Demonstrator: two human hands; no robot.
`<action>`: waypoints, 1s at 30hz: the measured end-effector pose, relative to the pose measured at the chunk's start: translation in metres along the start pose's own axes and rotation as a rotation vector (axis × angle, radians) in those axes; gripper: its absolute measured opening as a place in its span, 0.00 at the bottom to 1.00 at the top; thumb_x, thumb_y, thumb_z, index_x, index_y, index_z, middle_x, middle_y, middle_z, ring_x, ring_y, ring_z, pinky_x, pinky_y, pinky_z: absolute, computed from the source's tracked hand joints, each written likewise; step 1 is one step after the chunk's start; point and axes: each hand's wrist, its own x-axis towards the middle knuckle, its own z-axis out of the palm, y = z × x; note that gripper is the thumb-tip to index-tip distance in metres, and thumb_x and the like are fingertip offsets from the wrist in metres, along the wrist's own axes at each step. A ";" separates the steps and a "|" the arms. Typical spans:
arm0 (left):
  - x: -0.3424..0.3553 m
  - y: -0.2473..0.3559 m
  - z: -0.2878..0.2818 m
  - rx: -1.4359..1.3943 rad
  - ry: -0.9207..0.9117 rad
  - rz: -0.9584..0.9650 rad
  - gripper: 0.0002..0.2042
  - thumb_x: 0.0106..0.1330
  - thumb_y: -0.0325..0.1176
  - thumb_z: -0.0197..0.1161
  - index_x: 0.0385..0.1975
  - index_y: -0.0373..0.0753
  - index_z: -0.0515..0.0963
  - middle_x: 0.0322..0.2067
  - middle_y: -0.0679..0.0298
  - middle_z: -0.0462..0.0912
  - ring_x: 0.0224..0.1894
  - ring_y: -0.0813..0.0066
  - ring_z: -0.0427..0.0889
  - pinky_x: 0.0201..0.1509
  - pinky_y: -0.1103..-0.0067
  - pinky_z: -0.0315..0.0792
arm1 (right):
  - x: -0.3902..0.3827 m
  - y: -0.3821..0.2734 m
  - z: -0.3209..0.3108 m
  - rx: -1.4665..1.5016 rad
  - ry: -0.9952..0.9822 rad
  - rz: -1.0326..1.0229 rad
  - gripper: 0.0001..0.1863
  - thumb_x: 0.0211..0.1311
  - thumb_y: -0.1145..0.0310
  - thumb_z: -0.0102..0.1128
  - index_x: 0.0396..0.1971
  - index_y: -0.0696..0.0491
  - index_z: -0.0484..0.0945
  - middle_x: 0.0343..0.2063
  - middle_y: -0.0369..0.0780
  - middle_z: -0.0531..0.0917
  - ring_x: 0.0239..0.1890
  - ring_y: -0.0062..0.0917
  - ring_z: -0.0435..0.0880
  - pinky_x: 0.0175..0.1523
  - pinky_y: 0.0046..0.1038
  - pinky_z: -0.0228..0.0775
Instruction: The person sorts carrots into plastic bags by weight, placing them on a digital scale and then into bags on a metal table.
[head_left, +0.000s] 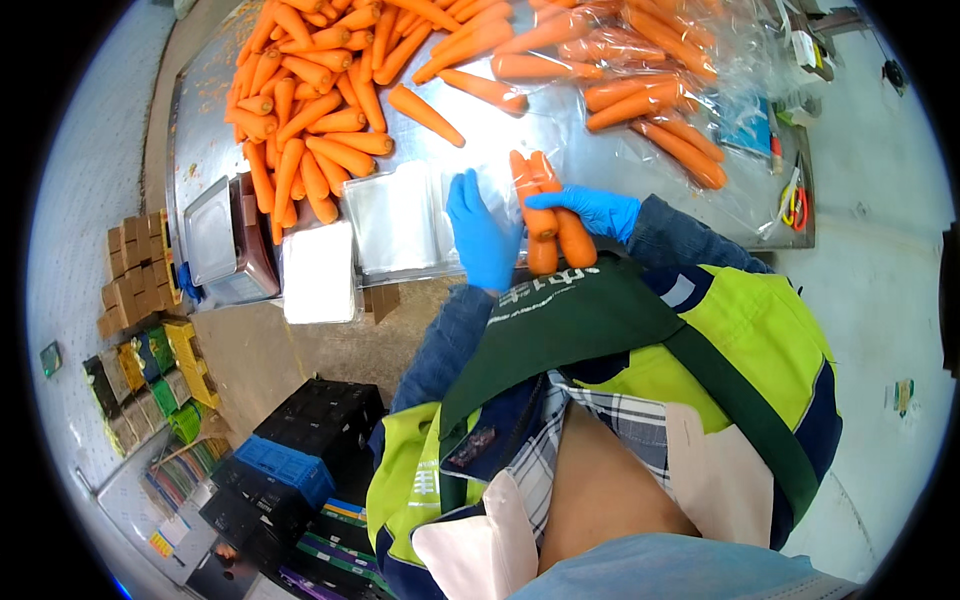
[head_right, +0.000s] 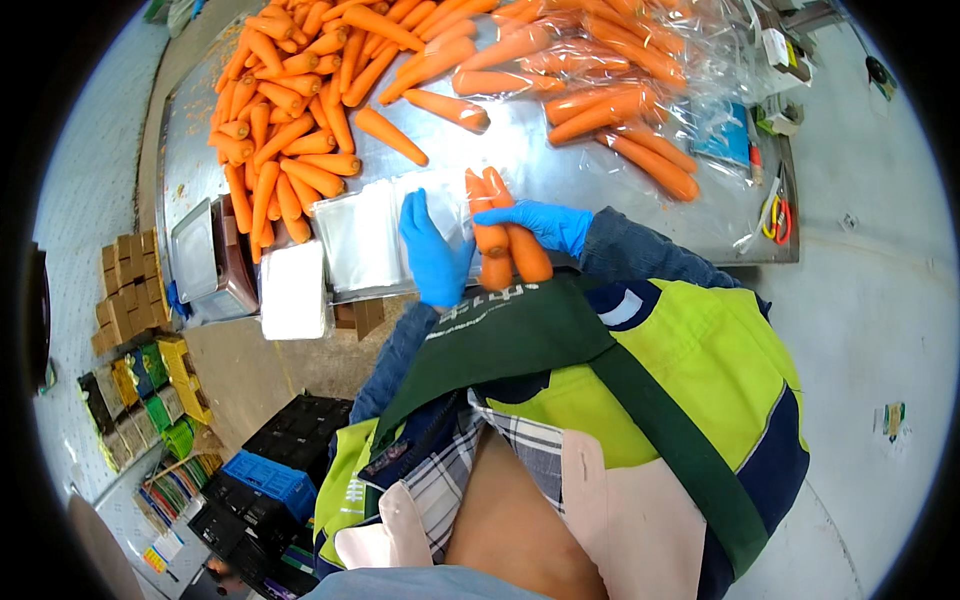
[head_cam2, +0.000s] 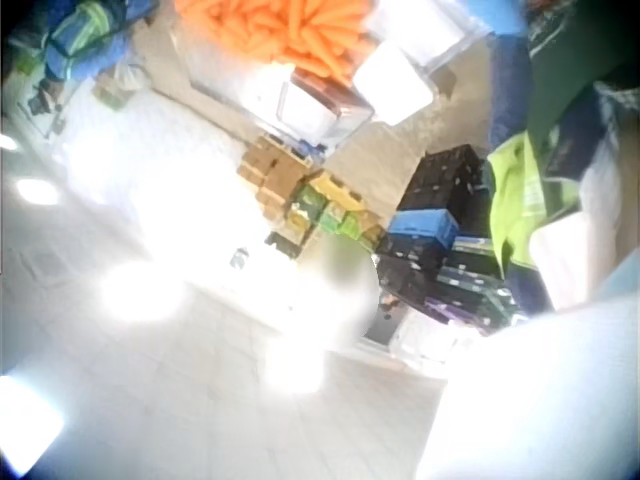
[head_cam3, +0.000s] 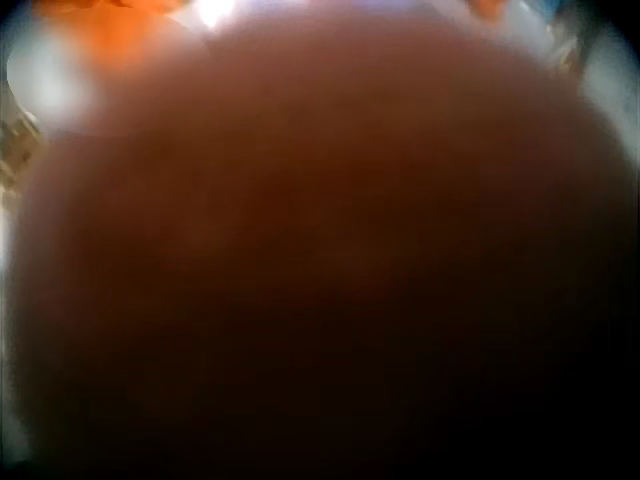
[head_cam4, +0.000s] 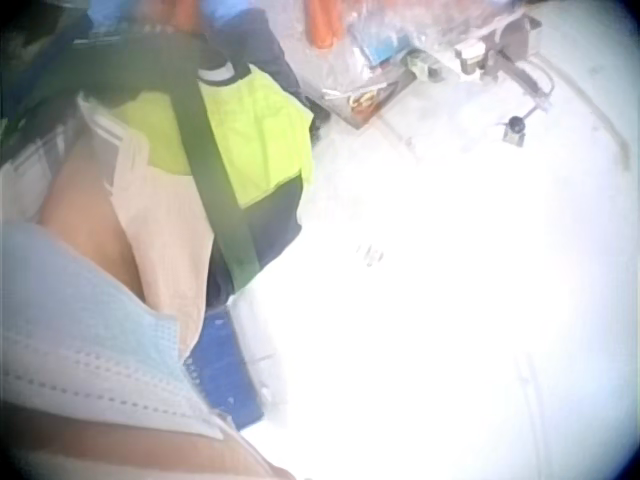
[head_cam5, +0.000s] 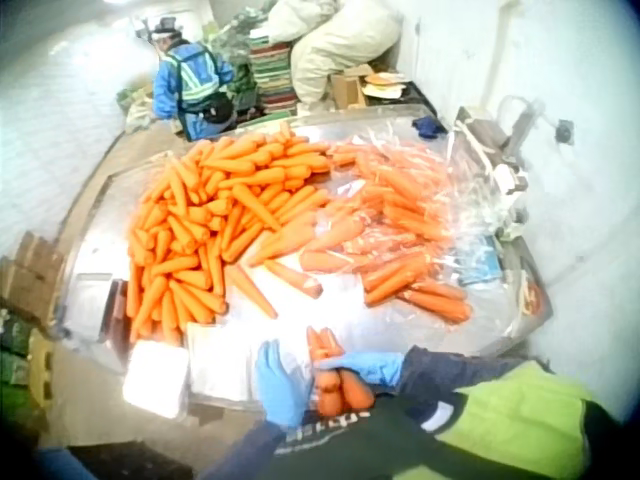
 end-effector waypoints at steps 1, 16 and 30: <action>0.008 -0.004 0.006 -0.031 -0.064 -0.063 0.18 0.56 0.32 0.68 0.46 0.38 0.75 0.51 0.53 0.72 0.52 0.49 0.70 0.55 0.64 0.66 | 0.005 0.013 -0.005 0.131 -0.044 0.025 0.27 0.59 0.55 0.66 0.52 0.56 0.70 0.43 0.44 0.79 0.45 0.30 0.79 0.53 0.30 0.75; 0.000 -0.041 -0.029 -0.739 -0.770 -0.529 0.07 0.65 0.29 0.61 0.34 0.31 0.78 0.26 0.68 0.78 0.29 0.82 0.73 0.34 0.80 0.70 | -0.043 0.057 -0.033 -0.473 0.253 -0.204 0.28 0.71 0.43 0.43 0.44 0.55 0.79 0.27 0.37 0.83 0.26 0.16 0.80 0.28 0.15 0.69; 0.151 0.075 -0.086 -0.992 -0.496 -0.285 0.08 0.65 0.33 0.57 0.31 0.34 0.77 0.28 0.59 0.81 0.29 0.75 0.78 0.38 0.80 0.72 | -0.090 -0.161 0.039 -0.778 0.283 -0.771 0.23 0.68 0.49 0.49 0.46 0.51 0.82 0.38 0.35 0.82 0.45 0.18 0.76 0.50 0.24 0.69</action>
